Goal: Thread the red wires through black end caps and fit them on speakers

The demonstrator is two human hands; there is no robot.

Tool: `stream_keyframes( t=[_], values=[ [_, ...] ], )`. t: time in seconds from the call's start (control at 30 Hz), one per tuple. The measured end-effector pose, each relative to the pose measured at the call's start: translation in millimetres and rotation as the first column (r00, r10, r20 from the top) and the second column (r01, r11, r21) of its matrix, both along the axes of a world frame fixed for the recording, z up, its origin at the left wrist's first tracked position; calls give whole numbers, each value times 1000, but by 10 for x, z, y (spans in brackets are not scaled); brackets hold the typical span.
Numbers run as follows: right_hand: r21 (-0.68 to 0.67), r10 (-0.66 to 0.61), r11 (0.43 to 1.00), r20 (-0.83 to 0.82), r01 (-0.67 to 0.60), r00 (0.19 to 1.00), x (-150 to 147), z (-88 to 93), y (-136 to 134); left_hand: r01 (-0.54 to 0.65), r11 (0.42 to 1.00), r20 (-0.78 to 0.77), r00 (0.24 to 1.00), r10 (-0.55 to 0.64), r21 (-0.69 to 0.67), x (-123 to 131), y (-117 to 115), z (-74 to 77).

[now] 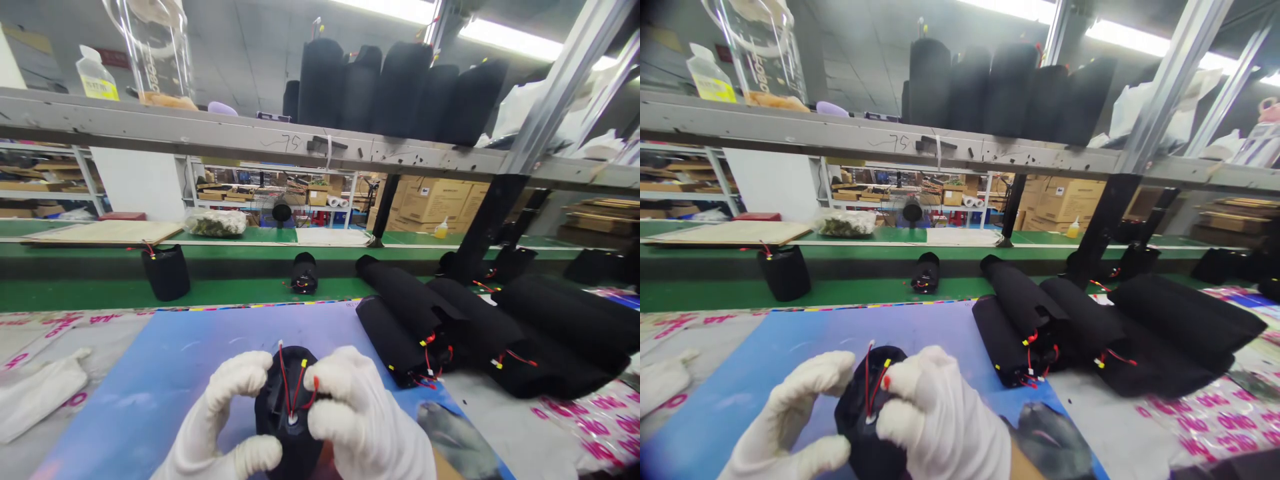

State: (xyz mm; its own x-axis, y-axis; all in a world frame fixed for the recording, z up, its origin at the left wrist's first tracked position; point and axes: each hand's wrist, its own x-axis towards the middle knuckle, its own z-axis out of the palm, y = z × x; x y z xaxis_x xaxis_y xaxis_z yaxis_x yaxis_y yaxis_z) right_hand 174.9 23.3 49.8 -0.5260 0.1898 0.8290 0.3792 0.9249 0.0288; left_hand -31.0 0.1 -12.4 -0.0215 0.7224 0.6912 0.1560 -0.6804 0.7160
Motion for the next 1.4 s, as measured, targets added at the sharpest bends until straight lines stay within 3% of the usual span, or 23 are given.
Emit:
stream_keyframes(
  t=[0.07,0.1,0.17,0.23,0.27,0.33,0.43,0.53,0.63,0.7,0.77,0.9,0.97,1.07,1.13,1.2,1.27,1.33,1.4],
  values=[
    [209,-90,975,72,73,993,67,38,-35,-82,995,-21,996,83,61,-71,18,-77],
    [244,-113,965,55,96,992,119,51,-45,-87,993,-39,995,90,80,-125,29,-92],
    [123,-127,983,-71,135,989,244,53,-38,-20,994,-75,997,28,107,-245,51,-75],
    [-159,-167,978,-209,135,964,357,32,8,76,991,-92,994,-66,106,-339,59,-12],
    [-319,-211,939,-238,129,948,394,19,41,83,993,-58,995,-79,80,-366,54,29],
    [-591,-270,801,-208,99,940,414,6,112,38,999,83,996,-37,-9,-377,32,116],
    [-807,-250,589,-126,47,960,327,46,204,-92,983,238,963,128,-156,-339,30,262],
    [-867,-148,499,-89,-3,985,181,147,282,-185,909,14,979,206,-374,-298,132,452],
    [-872,-57,480,72,91,996,39,228,347,-121,831,-237,971,-13,-543,-236,284,628],
    [-844,-77,502,173,188,982,-50,241,373,-54,829,-303,942,-142,-556,-167,370,685],
    [-804,-142,530,229,269,963,-127,233,382,-19,859,-354,916,-191,-511,-83,438,689],
    [-756,-223,552,273,352,936,-156,266,367,-34,914,-449,878,-166,-405,44,522,644],
    [-814,-178,499,240,298,954,-54,319,347,-40,923,-465,872,-154,-382,44,516,639],
    [-947,-81,320,-19,8,997,212,334,287,-33,929,-467,871,-154,-368,-84,434,612],
    [-953,-67,281,-141,-117,988,366,240,212,-44,927,-454,880,-141,-372,-245,359,528],
    [-955,-64,282,-110,-88,992,408,80,115,-103,912,-404,912,-72,-396,-427,302,385],
    [-973,-26,221,-67,-60,997,301,-70,26,-128,892,-257,966,13,-434,-588,270,226],
    [-978,7,180,-104,-103,995,70,-136,-3,-10,881,79,995,54,-473,-703,246,100],
    [-969,-9,221,-115,-110,993,-224,-103,82,157,871,419,906,60,-465,-775,210,22]
  ],
)
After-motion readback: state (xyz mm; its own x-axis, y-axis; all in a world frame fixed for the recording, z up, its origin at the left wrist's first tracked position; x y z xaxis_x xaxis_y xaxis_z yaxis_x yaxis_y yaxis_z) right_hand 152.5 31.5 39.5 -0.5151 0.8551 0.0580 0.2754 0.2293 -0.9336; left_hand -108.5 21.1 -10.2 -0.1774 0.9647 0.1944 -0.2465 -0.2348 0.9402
